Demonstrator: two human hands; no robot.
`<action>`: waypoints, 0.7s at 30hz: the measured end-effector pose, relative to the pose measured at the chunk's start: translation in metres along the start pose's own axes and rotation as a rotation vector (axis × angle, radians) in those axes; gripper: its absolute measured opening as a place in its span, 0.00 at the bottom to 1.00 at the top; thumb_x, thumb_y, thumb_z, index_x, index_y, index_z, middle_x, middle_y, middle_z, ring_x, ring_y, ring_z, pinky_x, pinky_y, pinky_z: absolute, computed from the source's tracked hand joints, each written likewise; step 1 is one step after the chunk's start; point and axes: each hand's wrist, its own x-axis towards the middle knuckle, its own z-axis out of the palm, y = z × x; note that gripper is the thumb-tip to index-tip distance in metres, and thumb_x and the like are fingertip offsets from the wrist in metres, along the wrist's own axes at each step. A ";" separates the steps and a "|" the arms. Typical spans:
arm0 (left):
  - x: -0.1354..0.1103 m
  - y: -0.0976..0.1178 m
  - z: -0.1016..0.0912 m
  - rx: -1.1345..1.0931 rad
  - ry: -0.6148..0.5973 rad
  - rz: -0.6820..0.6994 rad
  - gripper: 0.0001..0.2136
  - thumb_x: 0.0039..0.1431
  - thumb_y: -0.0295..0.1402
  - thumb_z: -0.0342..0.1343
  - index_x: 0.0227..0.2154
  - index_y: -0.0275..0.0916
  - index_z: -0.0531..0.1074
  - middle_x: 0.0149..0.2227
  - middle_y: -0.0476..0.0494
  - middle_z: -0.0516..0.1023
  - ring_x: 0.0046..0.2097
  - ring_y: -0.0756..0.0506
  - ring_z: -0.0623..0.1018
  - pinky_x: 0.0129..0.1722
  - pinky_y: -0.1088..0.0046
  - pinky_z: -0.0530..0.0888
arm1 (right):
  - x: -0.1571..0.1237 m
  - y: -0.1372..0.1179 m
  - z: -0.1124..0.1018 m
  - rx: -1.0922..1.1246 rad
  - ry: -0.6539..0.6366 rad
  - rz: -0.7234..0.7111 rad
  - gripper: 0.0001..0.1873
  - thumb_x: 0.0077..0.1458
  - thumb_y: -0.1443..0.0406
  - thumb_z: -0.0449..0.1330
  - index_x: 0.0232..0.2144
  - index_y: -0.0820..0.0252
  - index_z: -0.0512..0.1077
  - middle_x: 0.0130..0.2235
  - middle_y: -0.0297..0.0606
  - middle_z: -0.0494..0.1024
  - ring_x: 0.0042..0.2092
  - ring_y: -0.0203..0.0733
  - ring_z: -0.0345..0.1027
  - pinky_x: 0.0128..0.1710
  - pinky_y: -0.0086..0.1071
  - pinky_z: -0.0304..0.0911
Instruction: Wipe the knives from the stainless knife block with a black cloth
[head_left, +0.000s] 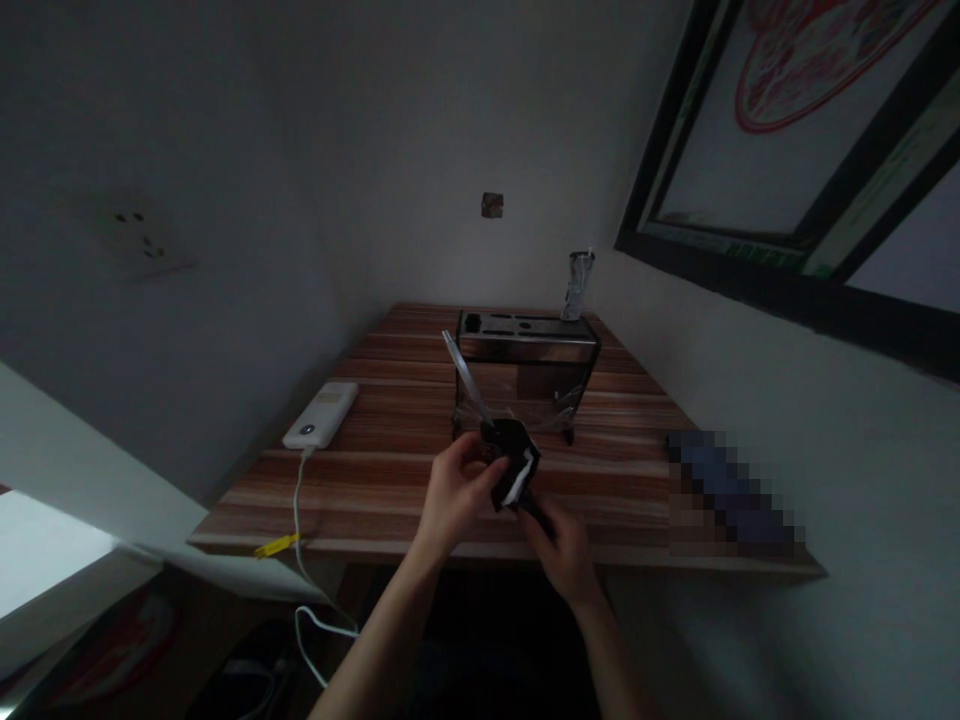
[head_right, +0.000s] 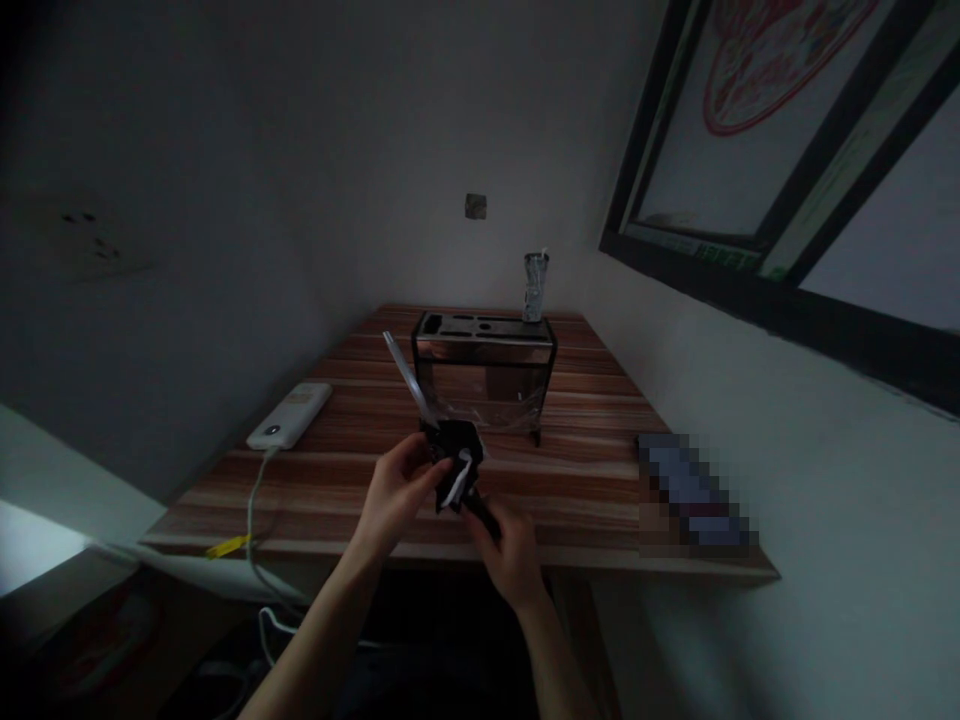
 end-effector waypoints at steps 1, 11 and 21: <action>0.002 0.001 -0.002 -0.011 0.012 -0.002 0.10 0.48 0.34 0.59 0.33 0.35 0.70 0.32 0.44 0.77 0.34 0.47 0.77 0.33 0.76 0.72 | 0.000 -0.001 0.000 0.003 -0.010 0.001 0.11 0.56 0.62 0.53 0.30 0.61 0.72 0.27 0.37 0.75 0.29 0.38 0.70 0.30 0.27 0.63; 0.038 0.026 -0.028 -0.128 0.140 0.112 0.12 0.43 0.35 0.63 0.32 0.36 0.72 0.33 0.46 0.78 0.35 0.48 0.77 0.35 0.76 0.71 | 0.002 -0.004 -0.003 0.014 -0.036 -0.025 0.10 0.56 0.62 0.54 0.33 0.60 0.74 0.32 0.38 0.77 0.34 0.40 0.71 0.34 0.28 0.63; 0.067 0.056 -0.049 -0.161 0.215 0.297 0.10 0.45 0.35 0.61 0.30 0.36 0.72 0.29 0.49 0.75 0.31 0.51 0.74 0.30 0.81 0.68 | 0.002 -0.006 -0.004 0.048 -0.080 -0.031 0.11 0.57 0.61 0.53 0.37 0.59 0.74 0.35 0.40 0.78 0.38 0.42 0.72 0.38 0.31 0.65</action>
